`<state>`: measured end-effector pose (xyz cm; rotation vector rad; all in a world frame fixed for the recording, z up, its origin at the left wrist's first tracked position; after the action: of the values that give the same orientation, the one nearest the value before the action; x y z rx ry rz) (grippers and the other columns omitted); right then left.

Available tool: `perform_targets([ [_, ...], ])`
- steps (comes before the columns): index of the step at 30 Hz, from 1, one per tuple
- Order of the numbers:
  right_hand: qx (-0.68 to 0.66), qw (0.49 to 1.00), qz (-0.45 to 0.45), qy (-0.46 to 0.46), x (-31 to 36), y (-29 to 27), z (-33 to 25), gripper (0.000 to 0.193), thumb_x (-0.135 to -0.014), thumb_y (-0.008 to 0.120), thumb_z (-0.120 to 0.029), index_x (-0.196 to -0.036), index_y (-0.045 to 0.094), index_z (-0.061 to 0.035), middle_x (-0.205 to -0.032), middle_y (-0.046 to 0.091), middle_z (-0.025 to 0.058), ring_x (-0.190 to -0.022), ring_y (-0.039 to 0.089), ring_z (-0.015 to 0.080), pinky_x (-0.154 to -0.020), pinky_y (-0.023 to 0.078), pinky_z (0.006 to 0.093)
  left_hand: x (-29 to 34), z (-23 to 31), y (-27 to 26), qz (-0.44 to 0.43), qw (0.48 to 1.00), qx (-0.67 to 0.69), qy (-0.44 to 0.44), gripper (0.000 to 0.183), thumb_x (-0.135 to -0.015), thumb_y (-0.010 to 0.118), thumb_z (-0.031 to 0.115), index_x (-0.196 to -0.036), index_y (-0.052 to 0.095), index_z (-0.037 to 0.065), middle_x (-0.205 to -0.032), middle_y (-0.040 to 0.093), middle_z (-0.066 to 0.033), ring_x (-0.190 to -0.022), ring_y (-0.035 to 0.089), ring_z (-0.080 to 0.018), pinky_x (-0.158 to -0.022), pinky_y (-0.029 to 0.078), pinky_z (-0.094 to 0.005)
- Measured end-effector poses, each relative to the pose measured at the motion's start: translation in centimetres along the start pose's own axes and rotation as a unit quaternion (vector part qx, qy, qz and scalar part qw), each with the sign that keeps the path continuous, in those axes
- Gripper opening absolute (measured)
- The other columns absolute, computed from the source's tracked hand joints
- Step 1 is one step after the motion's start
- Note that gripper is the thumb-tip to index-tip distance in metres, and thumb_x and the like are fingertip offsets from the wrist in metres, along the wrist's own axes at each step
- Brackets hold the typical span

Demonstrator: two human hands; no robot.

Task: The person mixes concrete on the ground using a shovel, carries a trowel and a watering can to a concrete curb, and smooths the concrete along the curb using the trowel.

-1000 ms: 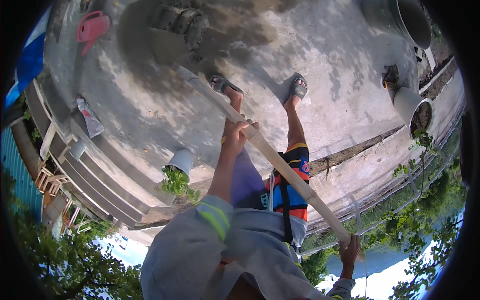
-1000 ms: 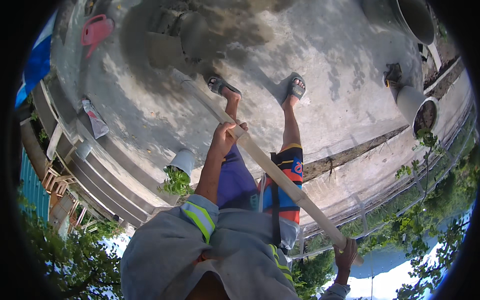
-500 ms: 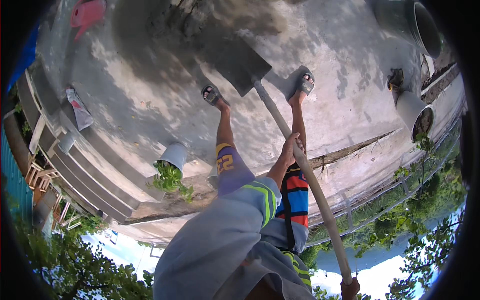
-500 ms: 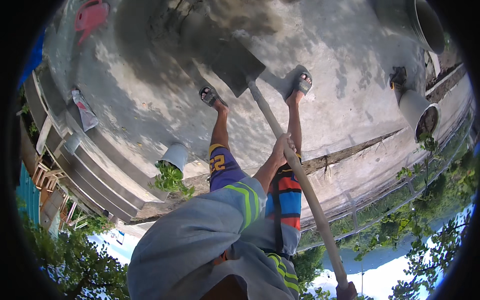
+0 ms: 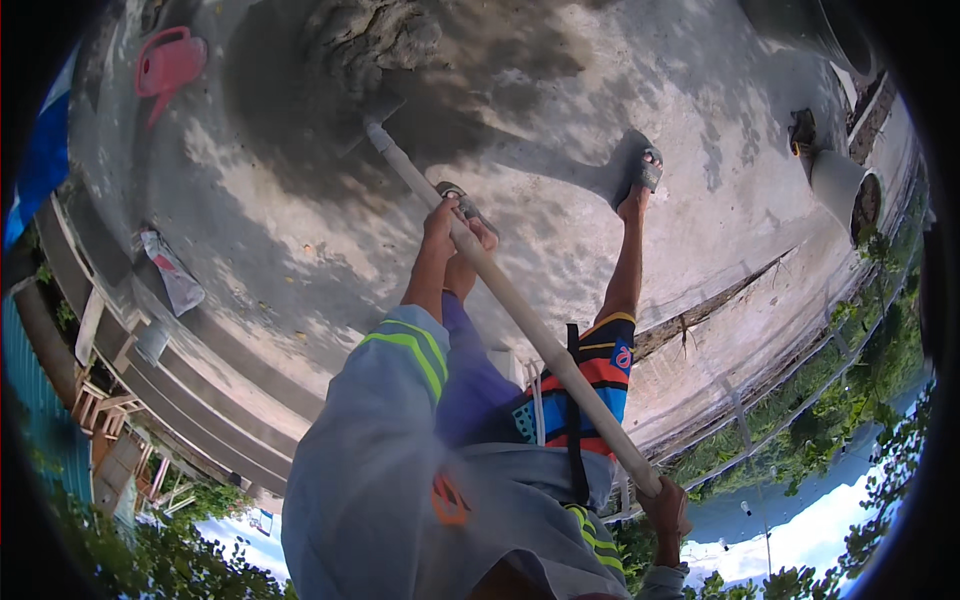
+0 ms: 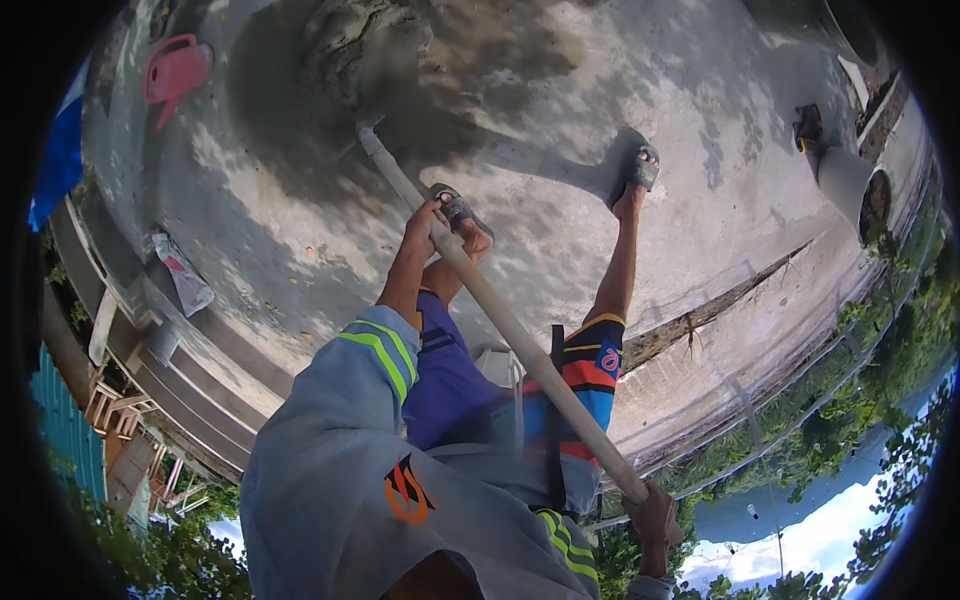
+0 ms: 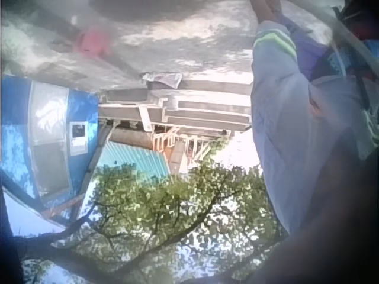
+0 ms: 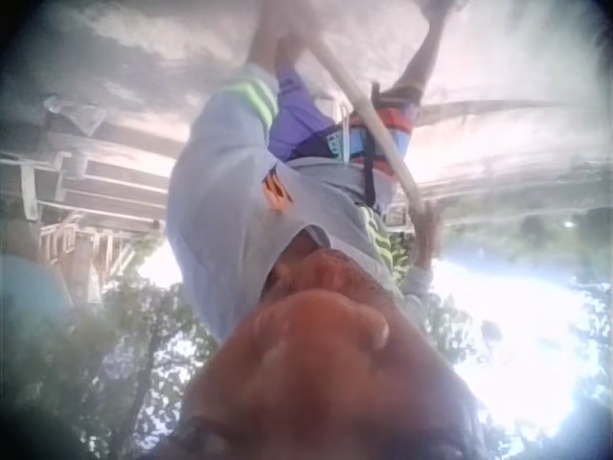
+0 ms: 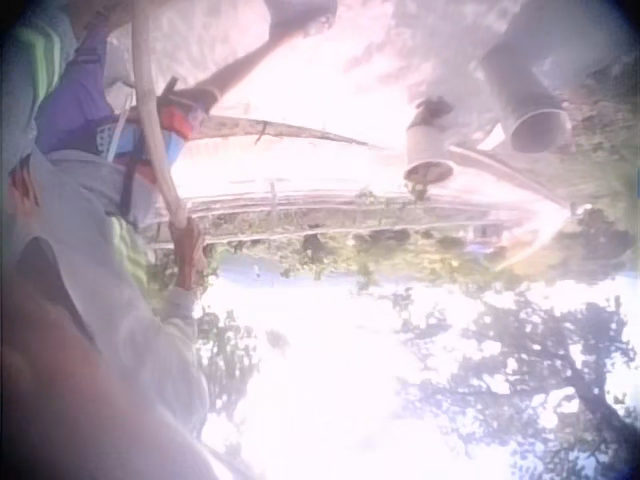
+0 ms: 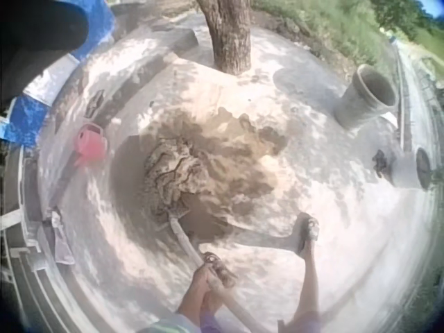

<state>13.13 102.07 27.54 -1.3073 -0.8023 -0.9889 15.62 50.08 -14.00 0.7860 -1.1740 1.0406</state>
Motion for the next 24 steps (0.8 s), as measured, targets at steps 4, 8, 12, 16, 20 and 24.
perform_targets([
  [4, -0.086, 0.985, -0.107, -0.104, -1.5, -0.3, 3.9, 0.034, -0.06, 0.077, -0.024, -0.082, 0.067, 0.0003, -0.063, 0.063, 0.0157, -0.058, 0.065, 0.0232, -0.053, 0.048, 0.0347, 6.2, 2.2, 0.0, 0.066, 0.973, -0.196, 0.106, 0.027, -0.07, 0.068, 0.018, -0.084, 0.057, -0.003, -0.074, 0.059, -0.0095, -0.062, 0.059, -0.0209, -0.06, 0.05, -0.0316],
  [8, -0.272, 0.92, -0.28, 0.033, -2.5, 0.2, 2.8, 0.029, -0.077, 0.064, -0.026, -0.081, 0.063, 0.0019, -0.061, 0.06, 0.0083, -0.053, 0.058, 0.0146, -0.049, 0.046, 0.031, 7.9, 9.0, 7.0, 0.153, 0.848, -0.428, 0.272, 0.065, -0.071, 0.064, 0.03, -0.11, 0.039, -0.016, -0.101, 0.056, -0.0317, -0.094, 0.058, -0.0403, -0.079, 0.047, -0.0396],
  [12, -0.333, 0.882, -0.333, -0.02, -4.0, -3.4, -8.7, 0.032, -0.088, 0.05, -0.028, -0.084, 0.059, 0.0023, -0.062, 0.057, 0.0075, -0.052, 0.056, 0.013, -0.048, 0.045, 0.03, 0.1, 17.7, 5.2, 0.141, 0.816, -0.435, 0.354, 0.064, -0.075, 0.057, 0.028, -0.112, 0.032, -0.018, -0.098, 0.053, -0.0367, -0.097, 0.053, -0.0477, -0.085, 0.043, -0.0425],
  [16, -0.297, 0.907, -0.297, 0.015, -0.1, -5.0, 0.6, 0.035, -0.087, 0.05, -0.032, -0.085, 0.059, 0.0025, -0.06, 0.056, 0.0066, -0.051, 0.055, 0.0121, -0.046, 0.043, 0.029, 7.4, 6.8, 12.6, 0.143, 0.79, -0.479, 0.355, 0.053, -0.077, 0.055, 0.027, -0.106, 0.036, -0.014, -0.093, 0.055, -0.0329, -0.089, 0.056, -0.0452, -0.08, 0.044, -0.0447],
  [20, -0.305, 0.909, -0.28, 0.042, -2.8, -8.1, 3.1, 0.037, -0.085, 0.052, -0.032, -0.084, 0.06, 0.0035, -0.059, 0.056, 0.0053, -0.05, 0.055, 0.013, -0.046, 0.044, 0.0301, 11.1, 5.4, 17.7, 0.086, 0.9, -0.387, 0.181, 0.044, -0.08, 0.053, 0.027, -0.105, 0.042, -0.007, -0.087, 0.055, -0.016, -0.085, 0.061, -0.0295, -0.071, 0.049, -0.0397],
  [24, -0.193, 0.962, -0.181, -0.068, -6.3, -13.0, 7.5, 0.035, -0.078, 0.063, -0.032, -0.075, 0.061, 0.0034, -0.055, 0.057, 0.014, -0.048, 0.058, 0.0222, -0.047, 0.043, 0.0362, 10.5, 2.2, 15.6, 0.017, 0.954, -0.28, 0.102, 0.029, -0.084, 0.053, 0.022, -0.1, 0.048, -0.002, -0.085, 0.055, -0.0127, -0.081, 0.061, -0.0231, -0.065, 0.051, -0.0362],
])
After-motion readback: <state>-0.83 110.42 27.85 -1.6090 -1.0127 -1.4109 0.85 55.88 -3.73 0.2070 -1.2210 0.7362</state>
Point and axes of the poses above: each hand's wrist, its own x-axis away from the middle knuckle, its own y-axis out of the palm, z = x × y, the point moved 5 cm from there along -x, towards the middle knuckle
